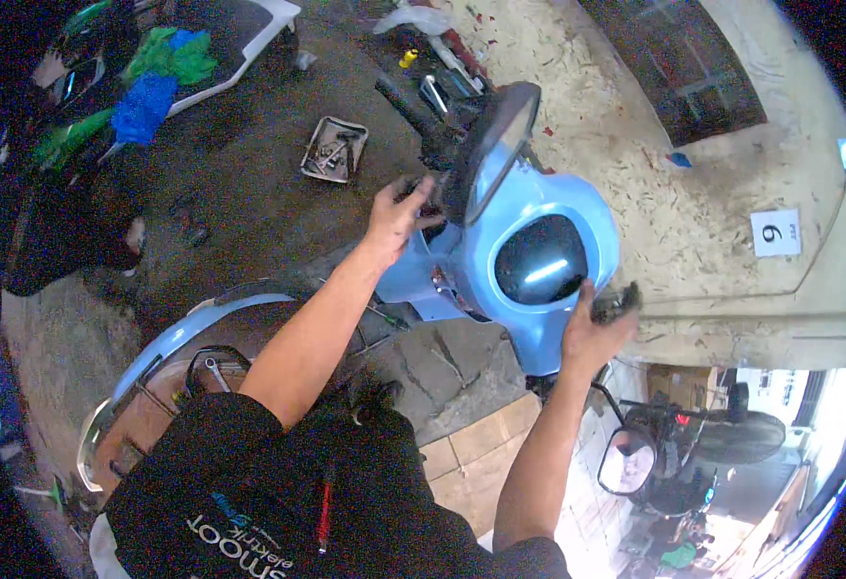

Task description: The person manipulates wires and electrical connectors inside the front panel of a blue scooter, wipes the internal housing with a cloth, and then aligns and snaps a blue plastic front cover onto the handlebar assembly.

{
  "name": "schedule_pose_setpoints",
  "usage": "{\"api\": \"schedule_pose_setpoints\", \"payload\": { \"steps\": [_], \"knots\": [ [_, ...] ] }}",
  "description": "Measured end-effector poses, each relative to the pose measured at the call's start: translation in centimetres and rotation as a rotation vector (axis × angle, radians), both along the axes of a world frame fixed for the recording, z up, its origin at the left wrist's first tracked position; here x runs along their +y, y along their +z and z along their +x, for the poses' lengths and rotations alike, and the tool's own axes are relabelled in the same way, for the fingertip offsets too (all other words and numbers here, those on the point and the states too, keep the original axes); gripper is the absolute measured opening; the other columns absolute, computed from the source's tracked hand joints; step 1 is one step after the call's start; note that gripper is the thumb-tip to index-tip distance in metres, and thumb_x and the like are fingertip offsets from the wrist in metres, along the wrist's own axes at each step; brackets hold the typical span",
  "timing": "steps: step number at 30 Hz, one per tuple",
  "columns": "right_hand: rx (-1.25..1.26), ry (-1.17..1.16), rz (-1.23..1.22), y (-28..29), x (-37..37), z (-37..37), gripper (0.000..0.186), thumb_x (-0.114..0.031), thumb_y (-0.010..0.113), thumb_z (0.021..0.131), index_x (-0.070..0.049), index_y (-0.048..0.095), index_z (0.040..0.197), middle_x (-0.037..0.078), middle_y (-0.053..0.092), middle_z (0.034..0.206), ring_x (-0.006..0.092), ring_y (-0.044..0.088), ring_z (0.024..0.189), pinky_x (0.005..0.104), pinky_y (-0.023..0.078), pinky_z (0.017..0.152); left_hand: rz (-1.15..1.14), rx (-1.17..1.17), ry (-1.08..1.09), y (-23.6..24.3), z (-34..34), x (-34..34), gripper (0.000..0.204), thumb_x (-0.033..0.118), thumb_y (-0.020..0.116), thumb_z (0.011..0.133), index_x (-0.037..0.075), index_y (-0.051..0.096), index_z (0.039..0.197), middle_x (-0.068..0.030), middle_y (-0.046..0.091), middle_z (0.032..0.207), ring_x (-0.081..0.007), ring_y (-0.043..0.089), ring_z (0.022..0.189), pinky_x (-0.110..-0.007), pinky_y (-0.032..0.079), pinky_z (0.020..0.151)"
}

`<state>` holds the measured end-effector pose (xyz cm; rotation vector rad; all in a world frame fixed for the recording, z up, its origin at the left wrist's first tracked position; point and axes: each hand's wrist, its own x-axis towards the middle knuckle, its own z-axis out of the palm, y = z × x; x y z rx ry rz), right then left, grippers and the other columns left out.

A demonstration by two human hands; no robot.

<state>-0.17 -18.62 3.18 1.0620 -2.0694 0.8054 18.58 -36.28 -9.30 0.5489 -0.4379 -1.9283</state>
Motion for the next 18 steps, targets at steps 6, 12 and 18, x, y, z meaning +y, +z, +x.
{"api": "schedule_pose_setpoints", "payload": {
  "steps": [6,12,18],
  "knots": [
    [-0.200,0.647,0.483,4.5,-12.0,7.1,0.050,-0.026,0.075,0.070,-0.004,0.058,0.111,0.021,0.059,0.110,0.0370,0.056,0.104,0.0420,0.042,0.091,0.060,0.077,-0.015,-1.9,-0.7,-1.2,0.021,0.015,0.063,0.087,-0.001,0.062,0.100,-0.0071,0.064,0.094,-0.0192,0.063,0.081,-0.035,0.055,0.074],
    [0.126,0.632,0.748,-0.4,-15.6,6.6,0.089,-0.046,0.078,0.065,0.002,0.041,0.131,0.026,0.048,0.125,0.0359,0.044,0.120,0.0414,0.032,0.102,0.003,0.011,0.040,-2.7,-2.4,-0.8,0.015,0.013,0.064,0.086,0.003,0.063,0.098,-0.0039,0.065,0.090,-0.0166,0.062,0.073,-0.029,0.052,0.070],
    [0.317,0.697,0.738,-0.4,-16.1,6.8,0.102,-0.050,0.077,0.060,-0.001,0.033,0.137,0.033,0.038,0.132,0.0456,0.036,0.125,0.0471,0.026,0.106,-0.005,0.083,0.122,-2.2,-1.8,0.0,0.017,0.011,0.063,0.086,0.001,0.063,0.100,-0.0057,0.065,0.096,-0.0148,0.061,0.083,-0.029,0.051,0.073]
  ]
}}
